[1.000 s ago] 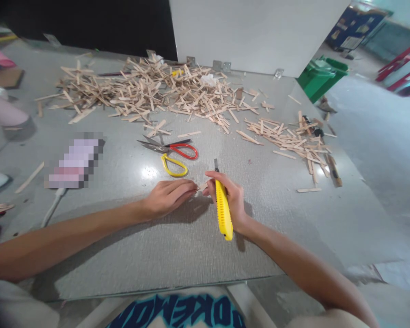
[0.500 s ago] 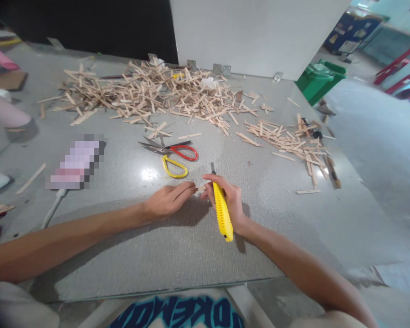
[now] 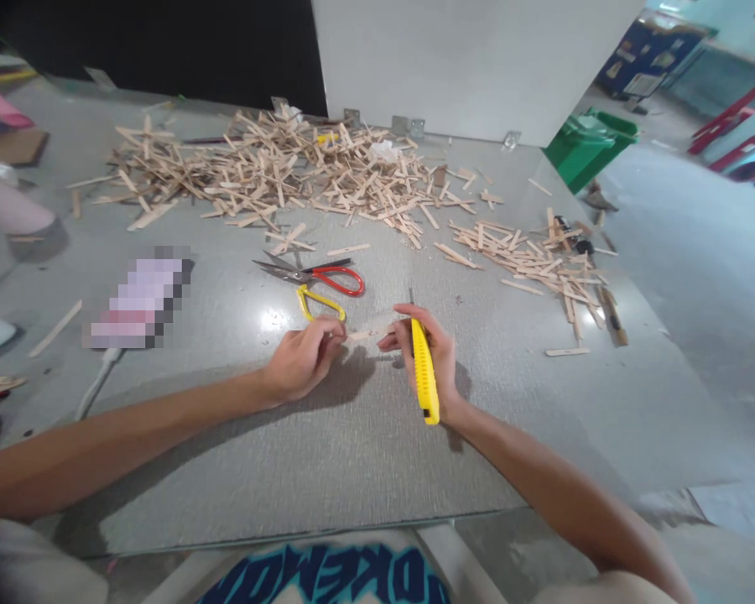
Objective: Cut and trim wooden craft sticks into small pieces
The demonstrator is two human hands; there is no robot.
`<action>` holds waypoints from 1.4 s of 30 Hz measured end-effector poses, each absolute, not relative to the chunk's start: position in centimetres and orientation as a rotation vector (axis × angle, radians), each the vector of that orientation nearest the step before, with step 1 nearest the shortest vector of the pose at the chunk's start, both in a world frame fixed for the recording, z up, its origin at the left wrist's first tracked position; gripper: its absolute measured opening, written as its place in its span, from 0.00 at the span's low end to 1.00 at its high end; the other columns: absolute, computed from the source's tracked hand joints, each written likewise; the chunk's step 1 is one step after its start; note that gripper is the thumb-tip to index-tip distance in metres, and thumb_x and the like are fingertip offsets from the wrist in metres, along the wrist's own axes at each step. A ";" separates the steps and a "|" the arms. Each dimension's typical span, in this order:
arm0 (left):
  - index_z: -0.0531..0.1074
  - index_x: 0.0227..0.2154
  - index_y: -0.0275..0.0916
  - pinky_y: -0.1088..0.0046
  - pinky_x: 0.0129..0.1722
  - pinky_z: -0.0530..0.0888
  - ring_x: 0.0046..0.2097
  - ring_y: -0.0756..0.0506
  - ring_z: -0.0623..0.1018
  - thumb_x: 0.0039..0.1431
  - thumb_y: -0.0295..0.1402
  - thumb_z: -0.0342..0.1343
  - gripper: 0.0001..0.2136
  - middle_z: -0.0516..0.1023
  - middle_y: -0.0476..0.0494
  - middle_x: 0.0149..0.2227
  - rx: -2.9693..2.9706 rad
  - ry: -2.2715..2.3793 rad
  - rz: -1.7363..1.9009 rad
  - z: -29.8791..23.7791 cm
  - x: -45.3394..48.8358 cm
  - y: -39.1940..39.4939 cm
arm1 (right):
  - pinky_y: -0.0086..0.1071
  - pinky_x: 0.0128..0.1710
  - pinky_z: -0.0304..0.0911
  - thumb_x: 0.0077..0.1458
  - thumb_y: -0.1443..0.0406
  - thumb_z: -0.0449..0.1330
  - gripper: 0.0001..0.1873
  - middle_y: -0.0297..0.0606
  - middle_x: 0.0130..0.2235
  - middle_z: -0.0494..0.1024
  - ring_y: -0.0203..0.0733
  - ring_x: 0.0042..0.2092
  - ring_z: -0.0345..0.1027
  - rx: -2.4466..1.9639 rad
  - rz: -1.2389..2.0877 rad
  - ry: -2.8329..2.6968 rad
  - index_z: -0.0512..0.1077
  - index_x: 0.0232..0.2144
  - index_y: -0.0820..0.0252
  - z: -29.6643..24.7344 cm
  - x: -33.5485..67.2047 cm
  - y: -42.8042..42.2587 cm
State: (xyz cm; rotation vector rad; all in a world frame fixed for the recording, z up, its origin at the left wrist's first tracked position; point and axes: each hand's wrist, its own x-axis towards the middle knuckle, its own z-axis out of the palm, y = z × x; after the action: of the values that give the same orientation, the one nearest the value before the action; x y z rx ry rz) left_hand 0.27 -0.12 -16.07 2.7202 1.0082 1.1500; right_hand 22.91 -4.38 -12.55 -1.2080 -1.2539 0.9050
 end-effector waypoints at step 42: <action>0.77 0.45 0.34 0.77 0.23 0.80 0.30 0.48 0.83 0.71 0.49 0.65 0.19 0.82 0.43 0.35 1.211 0.731 0.866 -12.4 2.1 -2.0 | 0.33 0.37 0.86 0.68 0.64 0.71 0.15 0.36 0.43 0.87 0.41 0.37 0.87 -1.030 0.705 -1.575 0.82 0.55 0.46 -14.2 22.7 -6.3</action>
State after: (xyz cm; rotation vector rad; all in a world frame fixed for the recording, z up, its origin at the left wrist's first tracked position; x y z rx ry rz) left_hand 2.10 -1.98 -12.38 1.2107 0.7313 0.8661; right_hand 22.74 -6.25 -14.23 -1.0304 -1.5755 0.7052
